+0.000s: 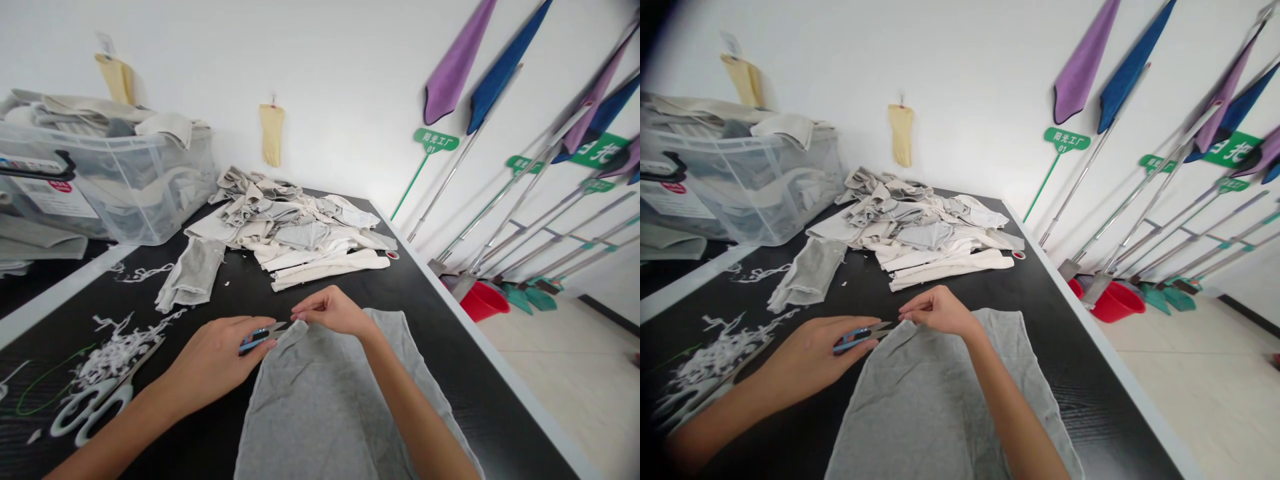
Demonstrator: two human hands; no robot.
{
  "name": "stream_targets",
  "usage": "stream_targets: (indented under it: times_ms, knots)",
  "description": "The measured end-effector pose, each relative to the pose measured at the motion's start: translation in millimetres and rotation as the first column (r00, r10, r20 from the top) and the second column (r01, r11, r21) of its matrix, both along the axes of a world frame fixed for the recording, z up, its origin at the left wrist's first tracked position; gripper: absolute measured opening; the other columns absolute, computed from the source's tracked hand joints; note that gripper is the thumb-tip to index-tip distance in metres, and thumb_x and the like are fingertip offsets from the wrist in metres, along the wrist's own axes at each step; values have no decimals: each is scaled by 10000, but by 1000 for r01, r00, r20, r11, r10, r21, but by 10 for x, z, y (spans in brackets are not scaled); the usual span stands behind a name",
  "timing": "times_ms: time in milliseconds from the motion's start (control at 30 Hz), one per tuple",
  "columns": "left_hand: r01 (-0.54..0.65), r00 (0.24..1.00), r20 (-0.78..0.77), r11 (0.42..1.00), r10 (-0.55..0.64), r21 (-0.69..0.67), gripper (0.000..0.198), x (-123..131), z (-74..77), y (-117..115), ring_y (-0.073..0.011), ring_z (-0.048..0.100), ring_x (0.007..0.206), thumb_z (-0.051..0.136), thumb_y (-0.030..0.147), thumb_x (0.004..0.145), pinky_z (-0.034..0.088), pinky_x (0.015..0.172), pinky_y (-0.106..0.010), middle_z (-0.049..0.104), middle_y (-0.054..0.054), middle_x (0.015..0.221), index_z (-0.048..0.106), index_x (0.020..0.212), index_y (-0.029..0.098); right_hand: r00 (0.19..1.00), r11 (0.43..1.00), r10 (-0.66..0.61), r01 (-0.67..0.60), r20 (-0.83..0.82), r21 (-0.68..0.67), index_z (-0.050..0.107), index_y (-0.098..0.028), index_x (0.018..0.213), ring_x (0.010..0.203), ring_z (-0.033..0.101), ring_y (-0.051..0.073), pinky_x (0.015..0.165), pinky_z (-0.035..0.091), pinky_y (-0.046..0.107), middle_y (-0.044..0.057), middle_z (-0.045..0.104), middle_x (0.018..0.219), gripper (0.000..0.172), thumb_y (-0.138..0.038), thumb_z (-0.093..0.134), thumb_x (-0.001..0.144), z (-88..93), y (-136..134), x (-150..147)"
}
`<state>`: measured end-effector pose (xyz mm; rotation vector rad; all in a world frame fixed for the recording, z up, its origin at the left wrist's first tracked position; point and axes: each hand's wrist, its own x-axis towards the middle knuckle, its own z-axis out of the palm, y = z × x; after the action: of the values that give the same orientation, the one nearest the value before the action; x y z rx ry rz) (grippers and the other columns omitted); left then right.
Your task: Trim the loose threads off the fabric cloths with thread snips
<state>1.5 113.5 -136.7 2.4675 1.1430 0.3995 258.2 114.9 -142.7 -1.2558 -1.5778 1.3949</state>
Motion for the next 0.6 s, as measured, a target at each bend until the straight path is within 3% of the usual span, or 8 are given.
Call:
stream_targets:
  times_ms: [333, 600]
  knots:
    - [23, 999, 25, 995, -21, -100, 289, 281, 142, 183, -182, 685, 969, 528, 549, 912, 491, 839, -291, 741, 94, 1081, 685, 1105, 402, 996, 986, -75, 80, -39, 147, 751, -111, 841, 745, 744, 206, 715, 579, 296, 101, 769, 791, 216, -246, 788, 677, 37, 14, 44]
    - [-4, 1000, -31, 998, 2, -63, 383, 381, 287, 224, -225, 686, 998, 516, 597, 891, 483, 854, -317, 752, 45, 1087, 721, 1079, 333, 992, 973, -129, 130, -16, 191, 726, -129, 853, 695, 723, 162, 683, 568, 259, 52, 747, 740, 188, -141, 742, 666, 142, -11, 84]
